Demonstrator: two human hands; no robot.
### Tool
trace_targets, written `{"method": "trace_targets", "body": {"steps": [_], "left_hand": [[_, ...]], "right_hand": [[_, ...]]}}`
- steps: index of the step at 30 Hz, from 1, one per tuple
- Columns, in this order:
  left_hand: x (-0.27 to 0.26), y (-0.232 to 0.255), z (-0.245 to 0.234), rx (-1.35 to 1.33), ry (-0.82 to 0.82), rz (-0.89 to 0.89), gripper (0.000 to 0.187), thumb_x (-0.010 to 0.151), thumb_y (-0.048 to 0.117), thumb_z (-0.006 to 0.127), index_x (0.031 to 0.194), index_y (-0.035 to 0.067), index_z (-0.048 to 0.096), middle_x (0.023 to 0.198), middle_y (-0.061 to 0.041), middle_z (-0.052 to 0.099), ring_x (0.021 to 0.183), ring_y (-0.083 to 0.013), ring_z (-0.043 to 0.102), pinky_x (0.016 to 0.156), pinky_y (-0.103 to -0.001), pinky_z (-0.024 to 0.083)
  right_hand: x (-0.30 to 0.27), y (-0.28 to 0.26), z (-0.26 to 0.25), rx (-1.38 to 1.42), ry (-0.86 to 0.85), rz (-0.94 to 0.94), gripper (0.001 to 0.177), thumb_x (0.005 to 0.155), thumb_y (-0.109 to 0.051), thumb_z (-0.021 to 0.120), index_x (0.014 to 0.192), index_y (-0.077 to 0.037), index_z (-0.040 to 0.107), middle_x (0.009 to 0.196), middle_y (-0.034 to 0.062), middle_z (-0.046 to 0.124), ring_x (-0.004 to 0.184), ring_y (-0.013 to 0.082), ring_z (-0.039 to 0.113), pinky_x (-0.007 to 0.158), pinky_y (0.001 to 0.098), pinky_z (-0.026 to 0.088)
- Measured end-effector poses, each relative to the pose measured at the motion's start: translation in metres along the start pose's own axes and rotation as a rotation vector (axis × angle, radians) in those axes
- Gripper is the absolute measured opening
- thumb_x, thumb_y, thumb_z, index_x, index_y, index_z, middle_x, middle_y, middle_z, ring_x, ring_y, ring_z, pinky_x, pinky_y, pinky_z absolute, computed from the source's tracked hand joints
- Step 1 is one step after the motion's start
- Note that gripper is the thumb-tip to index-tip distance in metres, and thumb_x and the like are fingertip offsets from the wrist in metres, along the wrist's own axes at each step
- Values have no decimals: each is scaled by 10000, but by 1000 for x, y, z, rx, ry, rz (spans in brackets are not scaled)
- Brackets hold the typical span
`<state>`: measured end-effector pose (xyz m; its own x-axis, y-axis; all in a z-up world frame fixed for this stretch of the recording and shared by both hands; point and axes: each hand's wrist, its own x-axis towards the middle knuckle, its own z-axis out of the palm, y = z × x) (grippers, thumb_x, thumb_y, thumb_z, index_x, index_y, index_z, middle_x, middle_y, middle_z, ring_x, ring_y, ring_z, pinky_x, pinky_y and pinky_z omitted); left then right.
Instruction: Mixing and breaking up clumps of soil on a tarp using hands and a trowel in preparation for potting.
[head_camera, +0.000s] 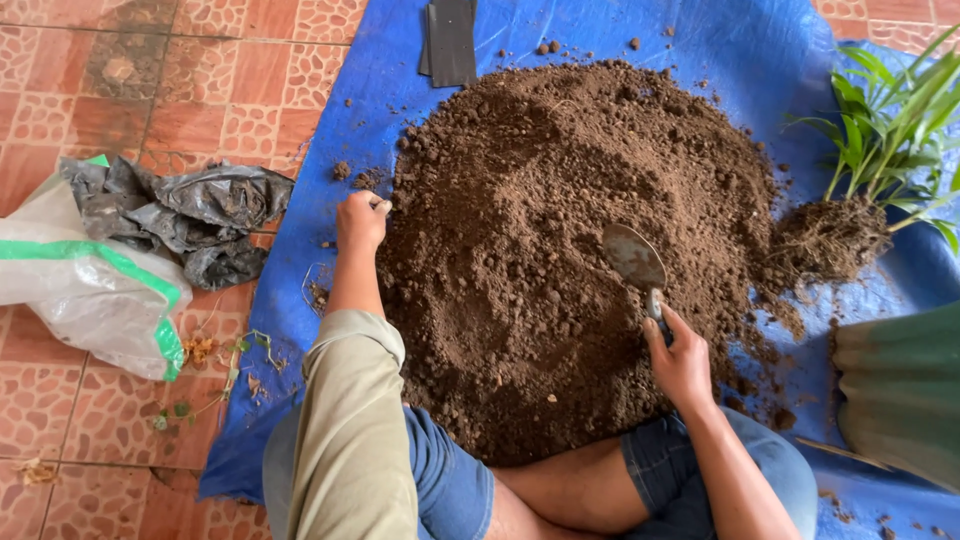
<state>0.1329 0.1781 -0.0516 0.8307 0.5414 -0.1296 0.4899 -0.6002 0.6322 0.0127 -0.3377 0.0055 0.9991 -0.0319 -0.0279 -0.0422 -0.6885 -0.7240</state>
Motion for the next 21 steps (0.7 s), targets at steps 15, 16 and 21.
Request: {"method": "trace_targets", "body": {"steps": [15, 16, 21], "left_hand": [[91, -44, 2, 147, 225, 83, 221, 941, 48, 681, 1157, 68, 720, 1099, -166, 632, 896, -339, 638, 813, -470, 540], [96, -43, 6, 144, 218, 89, 221, 941, 48, 681, 1157, 68, 720, 1099, -166, 632, 896, -339, 638, 813, -470, 540], [86, -12, 9, 241, -7, 44, 599, 890, 164, 771, 1449, 134, 557, 1352, -187, 520, 1195, -417, 524, 954, -524, 517]], "right_hand": [[5, -7, 6, -143, -11, 42, 541, 1005, -158, 613, 1472, 103, 532, 504, 141, 620, 310, 144, 389, 289, 290, 217], [6, -6, 6, -146, -5, 48, 541, 1005, -158, 613, 1472, 103, 532, 504, 141, 620, 310, 144, 389, 289, 290, 217], [9, -10, 9, -142, -31, 69, 536, 977, -133, 623, 1468, 64, 537, 444, 167, 630, 249, 130, 357, 236, 294, 224]]}}
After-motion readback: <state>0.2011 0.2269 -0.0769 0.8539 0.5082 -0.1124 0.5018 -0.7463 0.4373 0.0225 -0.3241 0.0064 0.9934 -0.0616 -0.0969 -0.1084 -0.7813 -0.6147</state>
